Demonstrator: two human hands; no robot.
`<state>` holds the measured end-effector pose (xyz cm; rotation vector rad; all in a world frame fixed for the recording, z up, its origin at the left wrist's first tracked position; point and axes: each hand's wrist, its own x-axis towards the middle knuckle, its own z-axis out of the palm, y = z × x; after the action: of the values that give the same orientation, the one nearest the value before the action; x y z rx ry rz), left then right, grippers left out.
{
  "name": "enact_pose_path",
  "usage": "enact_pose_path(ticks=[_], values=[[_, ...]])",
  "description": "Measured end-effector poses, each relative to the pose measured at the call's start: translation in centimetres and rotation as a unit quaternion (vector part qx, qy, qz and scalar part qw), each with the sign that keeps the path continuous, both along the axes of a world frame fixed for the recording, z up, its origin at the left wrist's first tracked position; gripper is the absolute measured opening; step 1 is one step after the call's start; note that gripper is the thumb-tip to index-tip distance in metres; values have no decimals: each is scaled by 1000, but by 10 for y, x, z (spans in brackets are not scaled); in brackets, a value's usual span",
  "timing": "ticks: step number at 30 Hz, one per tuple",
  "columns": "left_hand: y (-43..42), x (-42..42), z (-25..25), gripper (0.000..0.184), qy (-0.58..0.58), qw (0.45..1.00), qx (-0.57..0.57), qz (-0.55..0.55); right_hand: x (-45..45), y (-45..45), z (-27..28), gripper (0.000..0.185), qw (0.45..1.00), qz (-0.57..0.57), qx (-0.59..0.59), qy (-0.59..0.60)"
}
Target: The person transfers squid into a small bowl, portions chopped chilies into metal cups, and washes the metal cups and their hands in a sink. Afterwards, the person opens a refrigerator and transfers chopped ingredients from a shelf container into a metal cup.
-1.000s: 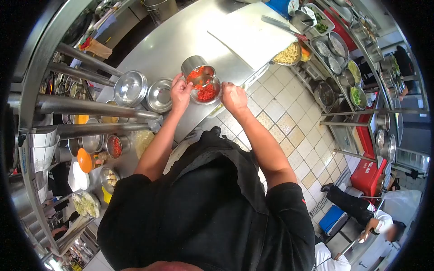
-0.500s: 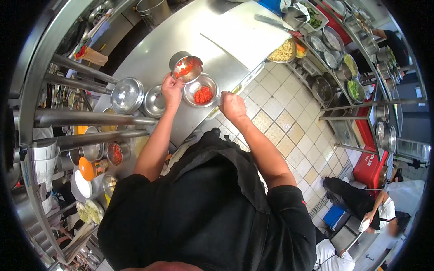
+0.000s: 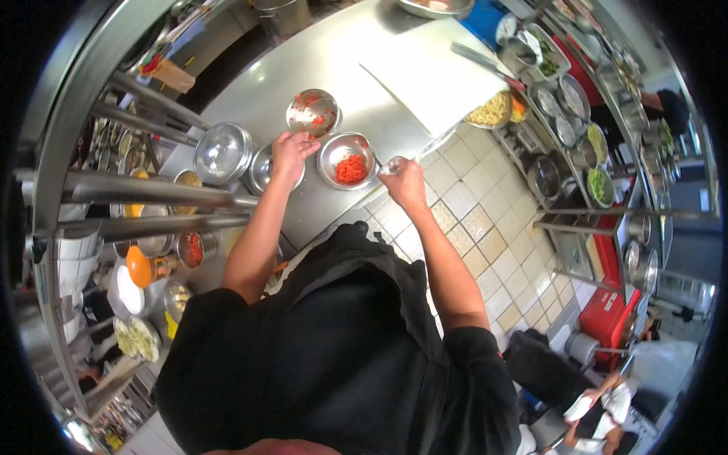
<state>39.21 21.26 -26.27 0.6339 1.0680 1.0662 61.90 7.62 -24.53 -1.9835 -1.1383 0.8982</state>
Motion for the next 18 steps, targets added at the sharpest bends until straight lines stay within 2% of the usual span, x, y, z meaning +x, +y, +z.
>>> enact_pose_path(ticks=[3,8,10,14,18], values=[[-6,-8,5,11,-13,1000,-9,10,-3,-1,8,14,997,-8,19,77],[-45,-18,24,11,31,999,-34,11,4,4,-8,10,989,-32,32,144],[-68,-28,19,9,47,998,-39,2,2,5,-3,10,990,-11,24,137],[-122,-56,33,16,86,994,-60,-24,-11,-2,10,8,982,124,-44,135],[-173,-97,36,24,134,989,-55,0,-29,-18,-28,12,968,190,-60,153]])
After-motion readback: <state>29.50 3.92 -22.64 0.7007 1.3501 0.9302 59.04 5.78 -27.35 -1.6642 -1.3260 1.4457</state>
